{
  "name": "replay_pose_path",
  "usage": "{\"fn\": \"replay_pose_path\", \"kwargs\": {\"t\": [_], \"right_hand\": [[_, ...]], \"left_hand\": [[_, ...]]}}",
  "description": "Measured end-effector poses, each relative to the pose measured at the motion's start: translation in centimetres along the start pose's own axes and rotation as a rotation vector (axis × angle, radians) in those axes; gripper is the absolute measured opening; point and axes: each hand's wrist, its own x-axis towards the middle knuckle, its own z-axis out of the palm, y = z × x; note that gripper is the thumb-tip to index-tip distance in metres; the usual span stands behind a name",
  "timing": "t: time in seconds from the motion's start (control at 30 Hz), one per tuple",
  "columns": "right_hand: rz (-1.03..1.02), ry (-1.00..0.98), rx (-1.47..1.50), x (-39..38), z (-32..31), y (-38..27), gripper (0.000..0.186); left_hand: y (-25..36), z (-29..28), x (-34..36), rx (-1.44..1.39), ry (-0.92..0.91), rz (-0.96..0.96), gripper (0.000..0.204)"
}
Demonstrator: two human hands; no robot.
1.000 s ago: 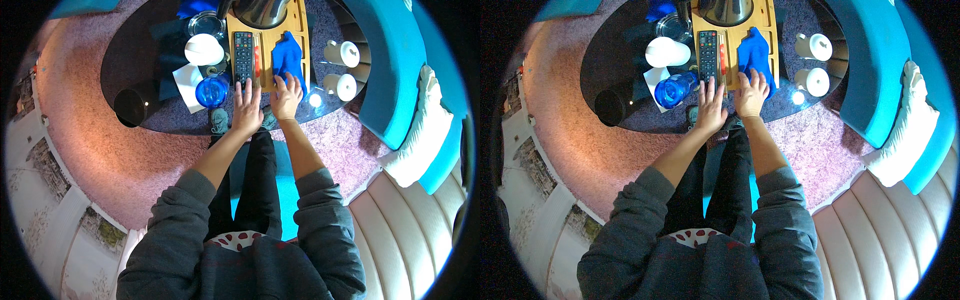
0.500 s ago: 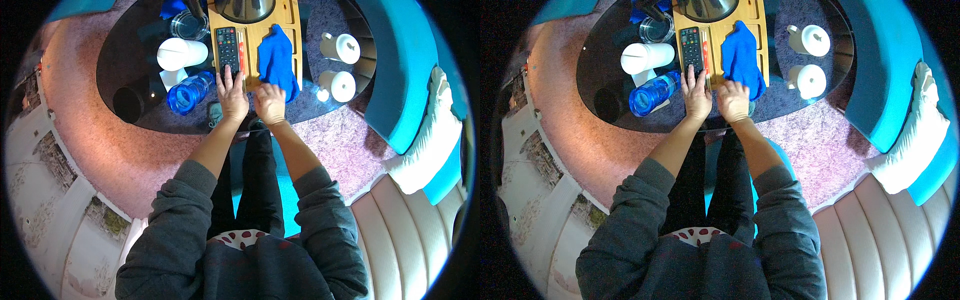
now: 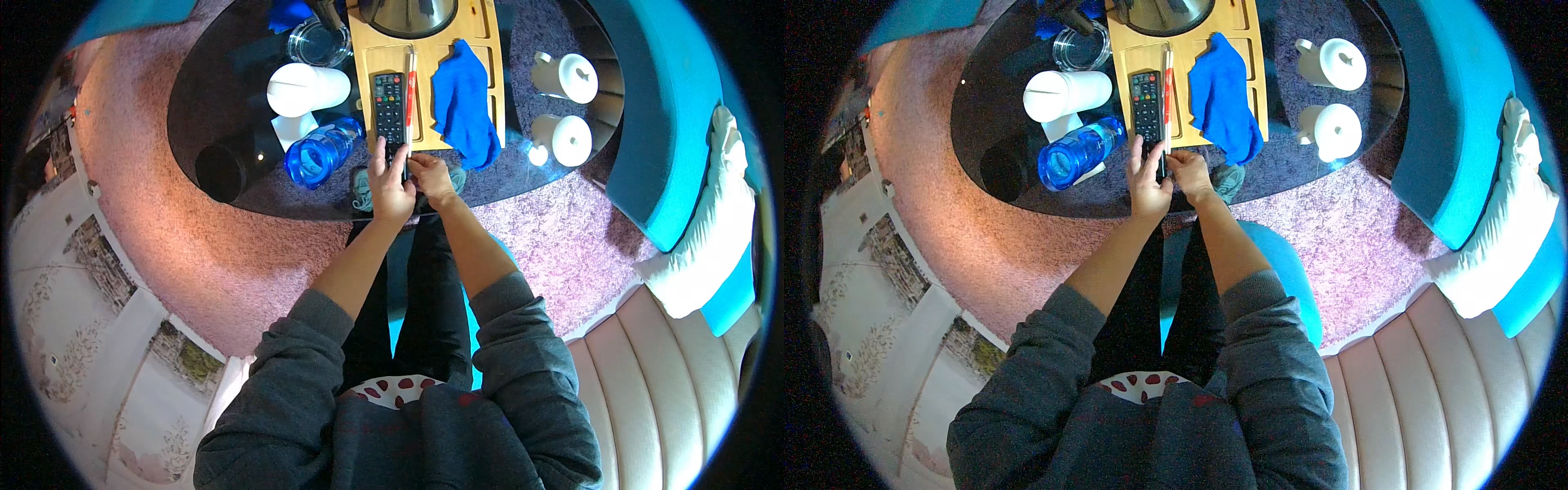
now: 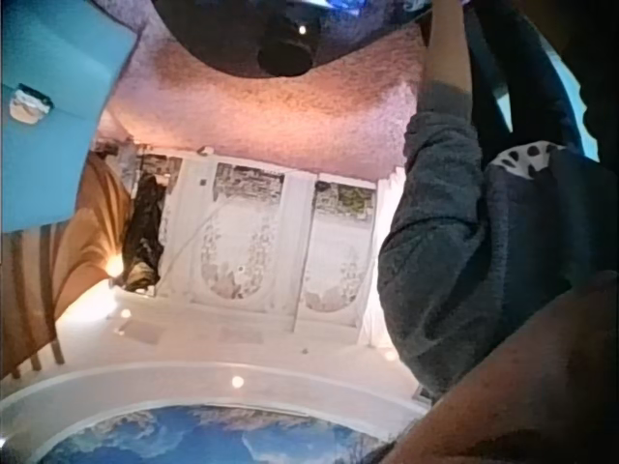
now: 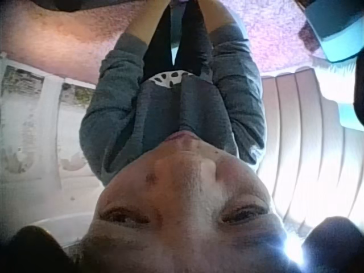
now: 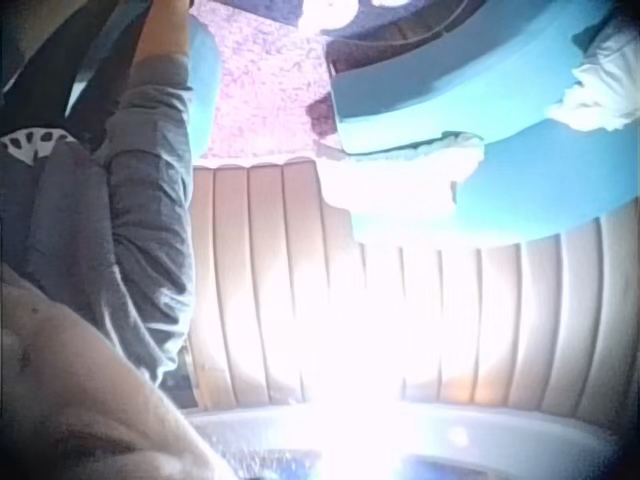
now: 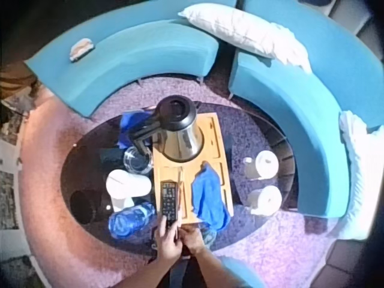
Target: The person wipes a round glass table with a blue cloth, moving a remote control and a water bottle aside to reach the surface. They then wipe several white cups and a wooden tray on the table, returning items to their original positions as they clean.
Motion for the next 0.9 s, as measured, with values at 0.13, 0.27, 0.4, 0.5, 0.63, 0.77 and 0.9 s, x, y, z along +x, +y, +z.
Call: {"fn": "replay_pose_path", "kwargs": {"t": [0.13,0.27,0.4,0.5,0.63,0.77,0.9], "right_hand": [[0.019,-0.053,0.089,-1.0,1.1,-0.5,0.013],[0.058,-0.115,0.201,-2.8,0.6,2.8,0.016],[0.001,-0.230,-0.307,-5.3,-2.0,10.4,0.016],[0.152,-0.195,-0.426,-8.0,-1.9,11.8,0.017],[0.162,-0.090,-0.302,-8.8,0.0,12.7,0.018],[0.104,-0.073,-0.445,-7.3,1.9,13.1,0.017],[0.072,-0.031,-0.462,-8.0,3.4,13.3,0.017]], "left_hand": [[-0.3,-1.4,-1.6,-0.105,-0.061,-0.017,0.067],[-0.2,-3.5,-3.9,-0.216,-0.117,0.023,0.066],[-0.6,-6.6,-7.3,-0.256,-0.222,0.039,0.061],[-1.4,-8.7,-9.8,-0.235,-0.309,-0.015,0.063],[-2.5,-9.8,-11.2,-0.294,-0.337,-0.058,0.067],[-3.1,-9.9,-10.7,-0.326,-0.320,0.000,0.066],[-3.5,-9.8,-10.0,-0.337,-0.275,0.057,0.067]]}}
